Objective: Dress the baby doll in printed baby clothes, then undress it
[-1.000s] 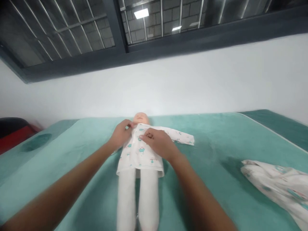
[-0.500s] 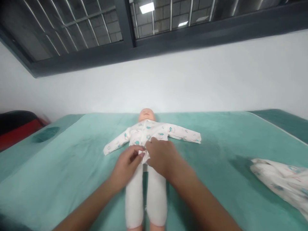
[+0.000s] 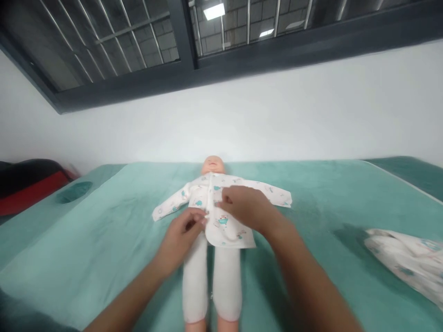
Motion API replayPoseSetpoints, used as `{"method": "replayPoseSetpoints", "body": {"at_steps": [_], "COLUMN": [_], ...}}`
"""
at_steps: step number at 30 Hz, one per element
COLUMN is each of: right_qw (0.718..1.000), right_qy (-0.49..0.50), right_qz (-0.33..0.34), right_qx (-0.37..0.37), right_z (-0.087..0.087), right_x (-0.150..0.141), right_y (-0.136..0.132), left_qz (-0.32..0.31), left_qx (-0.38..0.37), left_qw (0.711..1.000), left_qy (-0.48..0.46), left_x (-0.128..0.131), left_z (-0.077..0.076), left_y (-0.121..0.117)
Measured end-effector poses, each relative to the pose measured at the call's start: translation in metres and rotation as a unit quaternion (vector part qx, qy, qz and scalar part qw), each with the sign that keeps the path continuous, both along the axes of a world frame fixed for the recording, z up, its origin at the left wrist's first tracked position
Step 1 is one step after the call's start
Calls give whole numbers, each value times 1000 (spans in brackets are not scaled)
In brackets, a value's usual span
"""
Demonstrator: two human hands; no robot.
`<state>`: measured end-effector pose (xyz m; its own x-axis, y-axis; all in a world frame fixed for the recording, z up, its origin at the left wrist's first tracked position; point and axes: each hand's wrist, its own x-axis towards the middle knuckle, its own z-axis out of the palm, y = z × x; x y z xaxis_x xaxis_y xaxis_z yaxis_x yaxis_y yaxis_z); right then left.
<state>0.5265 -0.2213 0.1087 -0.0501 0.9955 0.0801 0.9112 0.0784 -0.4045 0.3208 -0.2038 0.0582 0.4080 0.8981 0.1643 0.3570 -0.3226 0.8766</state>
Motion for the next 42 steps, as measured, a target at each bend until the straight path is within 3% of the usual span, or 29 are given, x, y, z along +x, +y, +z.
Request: {"method": "replayPoseSetpoints", "body": {"at_steps": [3,6,12,21,27,31,33,35,38,42], "right_qw": [993,985,978,971,971,970,970,969,968,969], "right_qy": [32,80,163,214,217,217,220,223,226,217], "right_qz": [-65,-62,-3,18,17,20,20,11,-27,-62], "right_qx": [91,141,132,100,101,105,106,103,102,104], "right_z": [-16,-34,-58,-59,-58,-58,-58,-59,-60,-60], "right_x": [2,4,-1,0,-1,-1,-1,1,4,6], "right_y": [19,33,50,53,53,52,52,52,53,54], "left_qz": [73,139,141,98,104,108,121,169,249,283], "left_qx": [32,37,-72,-77,-138,-163,-122,-24,148,169], "left_qw": [997,989,987,992,984,980,985,984,942,897], "left_qy": [2,20,0,9,-33,-36,-4,52,166,296], "left_x": [-7,-14,-20,-29,-37,-43,-52,-66,-89,-107], "left_z": [-11,-24,-38,-28,-32,-37,-44,-53,-66,-71], "left_y": [9,14,9,-1,-16,-13,-3,12,40,67]}}
